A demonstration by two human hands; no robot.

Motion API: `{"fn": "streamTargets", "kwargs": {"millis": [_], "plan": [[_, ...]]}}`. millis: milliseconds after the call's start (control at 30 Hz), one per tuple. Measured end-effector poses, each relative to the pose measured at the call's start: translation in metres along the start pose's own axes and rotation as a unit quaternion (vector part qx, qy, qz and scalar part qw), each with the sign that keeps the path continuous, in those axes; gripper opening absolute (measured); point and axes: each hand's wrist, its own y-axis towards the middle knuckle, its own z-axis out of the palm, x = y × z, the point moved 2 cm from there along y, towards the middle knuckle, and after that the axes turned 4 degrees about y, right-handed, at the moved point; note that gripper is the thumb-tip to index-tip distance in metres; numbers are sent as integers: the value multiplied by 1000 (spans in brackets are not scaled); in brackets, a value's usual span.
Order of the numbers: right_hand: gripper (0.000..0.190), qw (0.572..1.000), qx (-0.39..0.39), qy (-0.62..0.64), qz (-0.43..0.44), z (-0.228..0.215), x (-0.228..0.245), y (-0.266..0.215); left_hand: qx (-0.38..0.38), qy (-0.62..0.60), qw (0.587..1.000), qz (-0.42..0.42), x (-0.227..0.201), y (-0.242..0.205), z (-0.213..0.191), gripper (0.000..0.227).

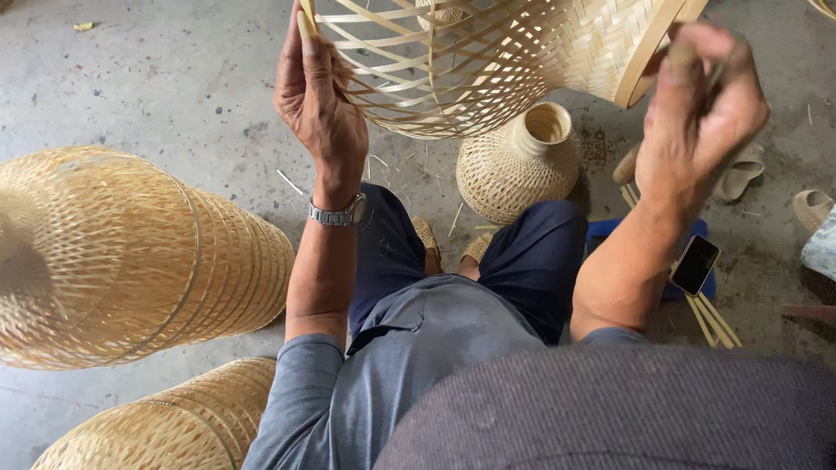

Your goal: The person constructs a bamboo basket by weaving strips together, cutting excess material with a small knife, and securing the base of the structure.

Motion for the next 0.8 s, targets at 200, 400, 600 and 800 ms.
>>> {"fn": "streamTargets", "kwargs": {"millis": [200,400,600,800], "plan": [[26,947,13,297,119,-6,-7,-87,17,28,999,27,-7,15,-9,30],[46,733,35,496,464,33,-95,-173,34,-15,998,41,-6,27,-13,26],[64,712,11,466,526,50,-97,-191,7,-57,998,-17,1,30,-20,28],[63,846,123,300,423,61,-53,-165,-68,-75,991,-83,10,25,-25,30]]}}
